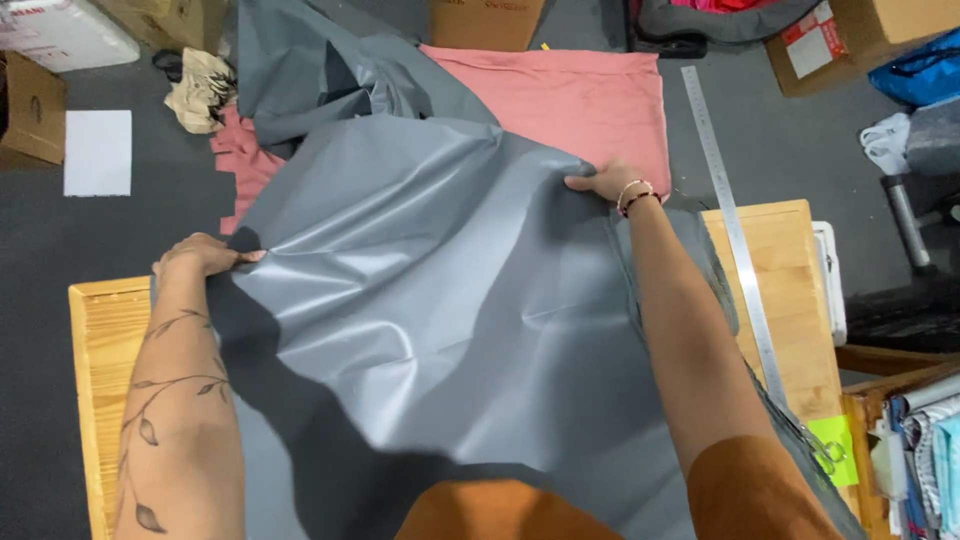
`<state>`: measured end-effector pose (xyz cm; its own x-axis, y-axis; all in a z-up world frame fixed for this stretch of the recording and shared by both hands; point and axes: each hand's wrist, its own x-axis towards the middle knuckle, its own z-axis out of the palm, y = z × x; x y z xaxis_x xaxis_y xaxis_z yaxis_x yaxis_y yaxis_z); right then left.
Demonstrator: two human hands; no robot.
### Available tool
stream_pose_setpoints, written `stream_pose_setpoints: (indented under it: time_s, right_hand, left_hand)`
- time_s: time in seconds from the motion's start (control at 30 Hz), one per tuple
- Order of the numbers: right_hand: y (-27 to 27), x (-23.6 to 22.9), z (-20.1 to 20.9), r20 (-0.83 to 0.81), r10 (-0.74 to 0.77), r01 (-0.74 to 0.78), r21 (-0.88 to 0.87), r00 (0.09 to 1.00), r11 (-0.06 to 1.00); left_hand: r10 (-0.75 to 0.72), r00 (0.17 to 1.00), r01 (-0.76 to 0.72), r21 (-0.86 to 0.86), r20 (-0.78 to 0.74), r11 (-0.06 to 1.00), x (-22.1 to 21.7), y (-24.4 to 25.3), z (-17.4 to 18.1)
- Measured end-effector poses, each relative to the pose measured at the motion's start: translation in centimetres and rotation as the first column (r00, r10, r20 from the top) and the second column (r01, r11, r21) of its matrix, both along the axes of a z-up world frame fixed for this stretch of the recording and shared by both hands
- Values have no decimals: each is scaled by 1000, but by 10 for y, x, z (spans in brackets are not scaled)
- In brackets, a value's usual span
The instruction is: The person measures and marks a large piece of gray fabric on a wooden table using a metal ruler and a pencil. They draw straight lines across the fabric, then fold and unfold the material to align the edges.
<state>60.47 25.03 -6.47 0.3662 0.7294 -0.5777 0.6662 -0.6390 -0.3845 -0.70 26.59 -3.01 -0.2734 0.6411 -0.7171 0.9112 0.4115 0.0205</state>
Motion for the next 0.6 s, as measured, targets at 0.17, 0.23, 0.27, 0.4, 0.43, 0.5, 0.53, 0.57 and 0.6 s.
stream_pose_setpoints:
  time_s: [0.17, 0.23, 0.27, 0.4, 0.43, 0.5, 0.53, 0.57, 0.6]
  right_hand:
    - [16, 26, -94, -22, -17, 18, 66, 1000, 998]
    - [14, 32, -110, -61, -23, 29, 100, 998, 995]
    - [14, 34, -118, -102, -30, 43, 131, 994, 990]
    - [4, 14, -115, -280, -146, 206, 196, 949, 959]
    - [7, 22, -133, -299, -147, 227, 255, 943, 940]
    - [8, 29, -148, -319, -142, 245, 310, 937, 919]
    - [9, 28, -144, -332, -143, 262, 351, 932, 899]
    - [10, 28, -140, -345, -142, 280, 391, 928, 877]
    - [9, 25, -137, -349, -140, 280, 393, 927, 876]
  left_hand:
    - [-58, 986, 72, 87, -154, 994, -48, 30, -116]
    - [-63, 983, 77, 79, -172, 994, -45, 38, -128]
    - [-71, 979, 85, 68, -192, 994, -44, 41, -134]
    - [-2, 1000, 2, -57, -9, 998, 40, 1, 47]
    - [-3, 999, 6, -84, 34, 996, 41, 2, 52]
    - [2, 997, 7, -111, 78, 994, 34, 10, 23]
    - [-39, 984, 43, -21, 176, 999, 25, 21, -9]
    - [-87, 959, 70, 72, 269, 995, 17, 31, -41]
    - [-87, 960, 69, 76, 265, 995, 30, 36, -42]
